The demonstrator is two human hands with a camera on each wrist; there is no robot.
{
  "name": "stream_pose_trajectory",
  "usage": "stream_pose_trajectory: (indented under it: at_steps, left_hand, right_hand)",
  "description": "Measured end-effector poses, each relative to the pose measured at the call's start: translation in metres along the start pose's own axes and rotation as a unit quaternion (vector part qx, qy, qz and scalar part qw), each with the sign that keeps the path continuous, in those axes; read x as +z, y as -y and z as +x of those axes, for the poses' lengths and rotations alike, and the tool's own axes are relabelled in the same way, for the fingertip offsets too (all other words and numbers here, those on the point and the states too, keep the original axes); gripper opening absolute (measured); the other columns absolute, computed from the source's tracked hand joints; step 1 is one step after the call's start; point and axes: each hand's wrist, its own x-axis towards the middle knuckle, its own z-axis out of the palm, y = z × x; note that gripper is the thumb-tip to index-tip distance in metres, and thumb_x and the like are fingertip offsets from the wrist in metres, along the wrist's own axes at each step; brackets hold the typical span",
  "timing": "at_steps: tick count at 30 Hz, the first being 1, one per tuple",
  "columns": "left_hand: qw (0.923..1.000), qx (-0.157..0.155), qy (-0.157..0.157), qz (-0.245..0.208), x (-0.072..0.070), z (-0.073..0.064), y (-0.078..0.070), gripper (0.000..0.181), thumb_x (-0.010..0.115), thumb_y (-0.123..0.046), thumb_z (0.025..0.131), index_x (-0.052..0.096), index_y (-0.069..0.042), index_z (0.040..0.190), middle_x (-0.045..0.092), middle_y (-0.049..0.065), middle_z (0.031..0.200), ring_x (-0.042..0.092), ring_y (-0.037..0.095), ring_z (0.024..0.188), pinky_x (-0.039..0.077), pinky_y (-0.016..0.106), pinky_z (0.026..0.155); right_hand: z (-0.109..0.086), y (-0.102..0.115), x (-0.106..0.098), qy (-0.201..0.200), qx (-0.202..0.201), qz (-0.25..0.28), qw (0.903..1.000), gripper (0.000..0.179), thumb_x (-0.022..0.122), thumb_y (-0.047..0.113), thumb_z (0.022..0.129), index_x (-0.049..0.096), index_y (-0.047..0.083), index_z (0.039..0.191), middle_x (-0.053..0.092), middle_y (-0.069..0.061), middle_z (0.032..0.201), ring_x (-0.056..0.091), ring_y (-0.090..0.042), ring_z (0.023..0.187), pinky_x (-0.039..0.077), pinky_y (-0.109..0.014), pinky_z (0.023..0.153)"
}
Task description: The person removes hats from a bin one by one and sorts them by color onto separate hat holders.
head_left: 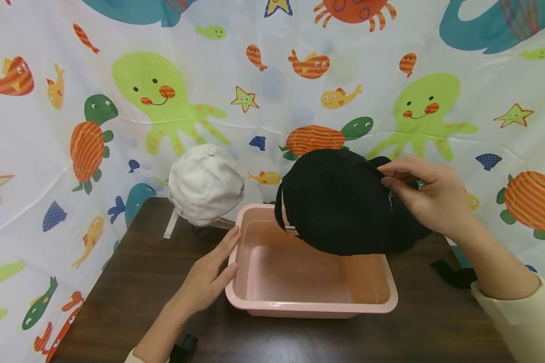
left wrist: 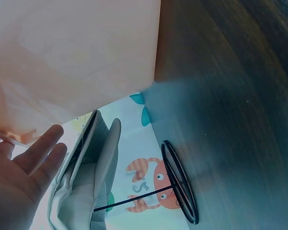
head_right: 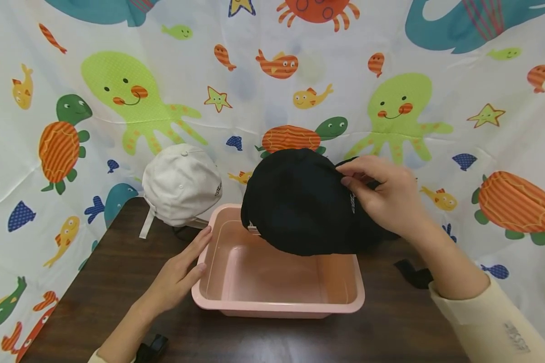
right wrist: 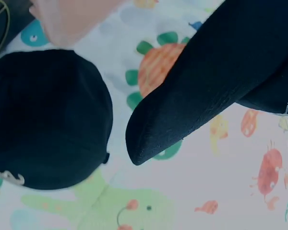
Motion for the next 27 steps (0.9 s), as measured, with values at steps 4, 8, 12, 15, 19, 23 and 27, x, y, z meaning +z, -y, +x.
stream_pose_trajectory:
  at_steps: [4,8,12,15,19,23,27]
  left_hand:
    - [1.0,0.001,0.0,0.002,0.0,-0.001,0.0,0.062,0.059,-0.022,0.103,0.041,-0.013,0.162,0.031,-0.002,0.171,0.043,0.021,0.149,0.031,0.025,0.119]
    - [1.0,0.003,-0.001,0.001,-0.001,-0.001,0.0,0.062,0.06,-0.021,0.103,0.041,-0.011,0.162,0.032,-0.001,0.171,0.043,0.021,0.149,0.029,0.022,0.119]
    - [1.0,0.004,-0.002,0.0,-0.002,-0.002,0.0,0.062,0.059,-0.021,0.103,0.041,-0.011,0.162,0.031,-0.002,0.171,0.042,0.021,0.149,0.025,0.019,0.118]
    - [1.0,0.006,-0.003,-0.003,-0.002,-0.002,0.001,0.063,0.059,-0.02,0.103,0.04,-0.013,0.163,0.031,-0.002,0.171,0.042,0.02,0.15,0.022,0.016,0.118]
    - [0.9999,0.009,-0.006,-0.002,-0.003,-0.002,0.002,0.064,0.059,-0.019,0.103,0.039,-0.014,0.163,0.031,-0.001,0.171,0.042,0.02,0.15,0.022,0.015,0.118]
    - [0.9999,0.009,-0.003,0.004,-0.003,-0.003,0.001,0.063,0.059,-0.021,0.103,0.04,-0.013,0.163,0.031,-0.002,0.171,0.043,0.021,0.149,0.031,0.024,0.119]
    - [0.9999,0.006,0.002,0.008,-0.004,-0.004,0.0,0.062,0.058,-0.022,0.104,0.04,-0.013,0.163,0.031,-0.003,0.171,0.043,0.021,0.149,0.038,0.035,0.118]
  right_hand:
    - [0.004,0.0,-0.01,-0.014,0.012,-0.025,0.9995,0.04,0.073,-0.033,0.07,0.079,-0.005,0.098,0.073,0.007,0.094,0.064,0.002,0.083,0.05,-0.011,0.079]
    - [0.008,0.003,-0.021,-0.012,0.023,-0.055,0.9981,0.037,0.072,-0.032,0.074,0.079,-0.005,0.098,0.072,0.012,0.094,0.065,0.004,0.085,0.05,-0.01,0.082]
    - [0.009,0.006,-0.031,-0.015,0.026,-0.076,0.9967,0.036,0.072,-0.032,0.074,0.079,-0.007,0.099,0.072,0.018,0.097,0.066,0.006,0.086,0.05,-0.01,0.083]
    - [0.009,0.004,-0.037,-0.019,0.026,-0.085,0.9959,0.034,0.072,-0.031,0.075,0.078,-0.009,0.1,0.073,0.014,0.097,0.066,0.006,0.086,0.051,-0.009,0.082]
    - [0.006,-0.002,-0.042,-0.031,0.025,-0.097,0.9945,0.032,0.071,-0.03,0.077,0.078,-0.01,0.1,0.076,-0.002,0.095,0.067,0.005,0.087,0.05,-0.009,0.083]
    - [0.002,-0.01,-0.046,-0.043,0.034,-0.116,0.9917,0.03,0.072,-0.028,0.078,0.078,-0.009,0.101,0.076,-0.001,0.095,0.065,0.006,0.088,0.049,-0.008,0.083]
    - [-0.002,-0.02,-0.048,-0.059,0.061,-0.128,0.9881,0.028,0.072,-0.024,0.082,0.079,-0.007,0.103,0.071,0.018,0.098,0.063,0.006,0.088,0.047,-0.008,0.082]
